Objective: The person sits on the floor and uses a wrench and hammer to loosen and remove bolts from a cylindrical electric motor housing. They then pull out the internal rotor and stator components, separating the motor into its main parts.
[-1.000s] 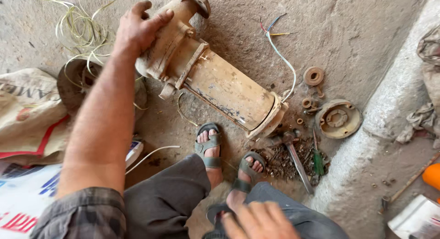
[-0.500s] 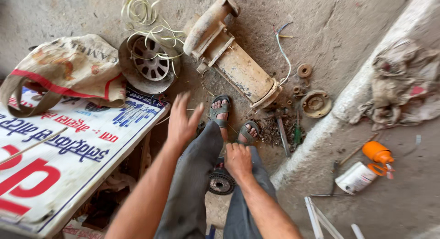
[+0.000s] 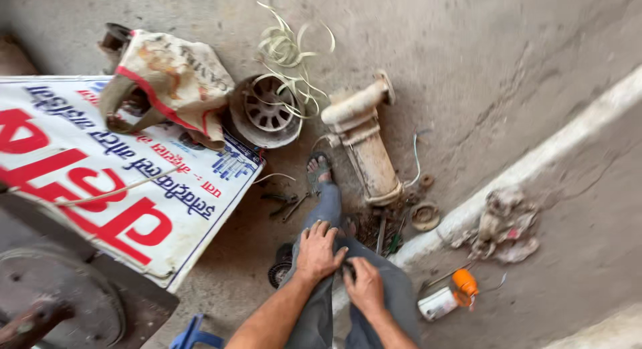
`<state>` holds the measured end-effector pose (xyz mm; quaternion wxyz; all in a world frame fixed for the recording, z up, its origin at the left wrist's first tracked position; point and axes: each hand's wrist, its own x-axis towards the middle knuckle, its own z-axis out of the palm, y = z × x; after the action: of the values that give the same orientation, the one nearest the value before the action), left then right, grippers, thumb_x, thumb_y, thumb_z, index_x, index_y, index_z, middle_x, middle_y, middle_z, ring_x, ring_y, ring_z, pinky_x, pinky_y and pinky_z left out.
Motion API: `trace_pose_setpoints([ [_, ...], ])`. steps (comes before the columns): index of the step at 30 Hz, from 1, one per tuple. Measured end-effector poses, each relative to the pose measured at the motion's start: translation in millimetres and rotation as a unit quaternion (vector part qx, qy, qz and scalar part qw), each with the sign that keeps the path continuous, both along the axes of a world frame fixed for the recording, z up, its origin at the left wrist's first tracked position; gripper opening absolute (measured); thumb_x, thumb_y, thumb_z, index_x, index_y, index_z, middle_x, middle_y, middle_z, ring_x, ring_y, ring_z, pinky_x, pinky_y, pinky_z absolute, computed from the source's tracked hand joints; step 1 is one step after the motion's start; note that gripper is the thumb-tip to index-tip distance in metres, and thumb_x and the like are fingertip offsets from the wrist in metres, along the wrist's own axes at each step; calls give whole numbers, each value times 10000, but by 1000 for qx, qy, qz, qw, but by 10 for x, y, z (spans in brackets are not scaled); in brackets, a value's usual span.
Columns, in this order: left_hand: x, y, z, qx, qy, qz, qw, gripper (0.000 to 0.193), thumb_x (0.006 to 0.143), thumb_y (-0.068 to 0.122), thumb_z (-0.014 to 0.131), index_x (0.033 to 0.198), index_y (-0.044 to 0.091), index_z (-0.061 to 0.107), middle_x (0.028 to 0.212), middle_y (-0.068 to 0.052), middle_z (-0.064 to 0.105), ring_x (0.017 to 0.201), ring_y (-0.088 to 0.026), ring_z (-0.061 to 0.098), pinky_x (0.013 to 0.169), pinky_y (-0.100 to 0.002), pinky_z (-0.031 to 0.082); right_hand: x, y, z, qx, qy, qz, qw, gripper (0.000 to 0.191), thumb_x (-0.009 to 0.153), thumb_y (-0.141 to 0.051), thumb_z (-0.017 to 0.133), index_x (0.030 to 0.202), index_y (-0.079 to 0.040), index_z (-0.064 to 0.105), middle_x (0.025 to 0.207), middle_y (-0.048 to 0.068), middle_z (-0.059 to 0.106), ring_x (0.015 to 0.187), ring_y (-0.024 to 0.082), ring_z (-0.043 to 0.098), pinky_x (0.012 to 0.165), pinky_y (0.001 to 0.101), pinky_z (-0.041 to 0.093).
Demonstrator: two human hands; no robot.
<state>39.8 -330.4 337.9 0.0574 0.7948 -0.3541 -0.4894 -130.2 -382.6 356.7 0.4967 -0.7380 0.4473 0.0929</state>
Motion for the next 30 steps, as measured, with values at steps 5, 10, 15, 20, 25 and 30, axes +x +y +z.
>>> trace_pose_setpoints([
  [5, 347, -387, 123, -42, -41, 55, 997, 518, 873, 397, 717, 1275, 85, 624, 1378, -173, 545, 1382, -371, 427, 1098, -547, 346, 936, -1423, 599, -126, -77, 42, 988, 181, 890, -159, 723, 1018, -32, 707, 984, 141, 737, 910, 341, 711, 819, 415, 549],
  [10, 713, -420, 307, -19, -69, 245, 967, 506, 874, 436, 695, 1268, 123, 644, 1344, -139, 601, 1316, -340, 508, 1062, -493, 416, 1243, -2431, 1082, -51, -43, -21, 998, 237, 920, -201, 731, 1060, -10, 725, 936, 88, 772, 874, 142, 718, 807, 288, 558],
  [15, 832, 11, 979, 104, -73, 458, 880, 604, 859, 547, 662, 1255, 91, 683, 1295, -150, 686, 1220, -333, 628, 1040, -428, 494, 1195, -3674, 1146, 34, 67, -35, 997, 229, 960, -183, 728, 1079, 12, 739, 872, 121, 732, 770, 174, 642, 694, 316, 524],
  [20, -398, 10, 2144, 292, -103, 687, 658, 540, 894, 522, 687, 1187, 76, 765, 1150, -167, 777, 1132, -336, 720, 982, -427, 546, 1542, -5055, 861, 178, 197, 107, 958, 315, 909, -219, 724, 1111, 22, 719, 915, 102, 775, 793, 184, 706, 703, 324, 564],
  [25, -1358, -978, 2291, 236, -16, 832, 502, 519, 880, 483, 724, 1133, 35, 782, 1073, -168, 802, 1033, -301, 762, 920, -404, 560, 1894, -6081, 1200, 36, 366, 299, 880, 433, 906, -327, 737, 1138, 39, 749, 903, 186, 794, 739, 256, 735, 670, 389, 590],
  [30, -1624, -2261, 2042, 118, 35, 887, 444, 460, 861, 428, 734, 1150, 71, 744, 1101, -136, 792, 1039, -272, 755, 922, -375, 566, 2412, -6410, 1395, -85, 418, 384, 819, 478, 915, -391, 740, 1163, 18, 743, 853, 164, 804, 691, 252, 773, 697, 372, 596],
])
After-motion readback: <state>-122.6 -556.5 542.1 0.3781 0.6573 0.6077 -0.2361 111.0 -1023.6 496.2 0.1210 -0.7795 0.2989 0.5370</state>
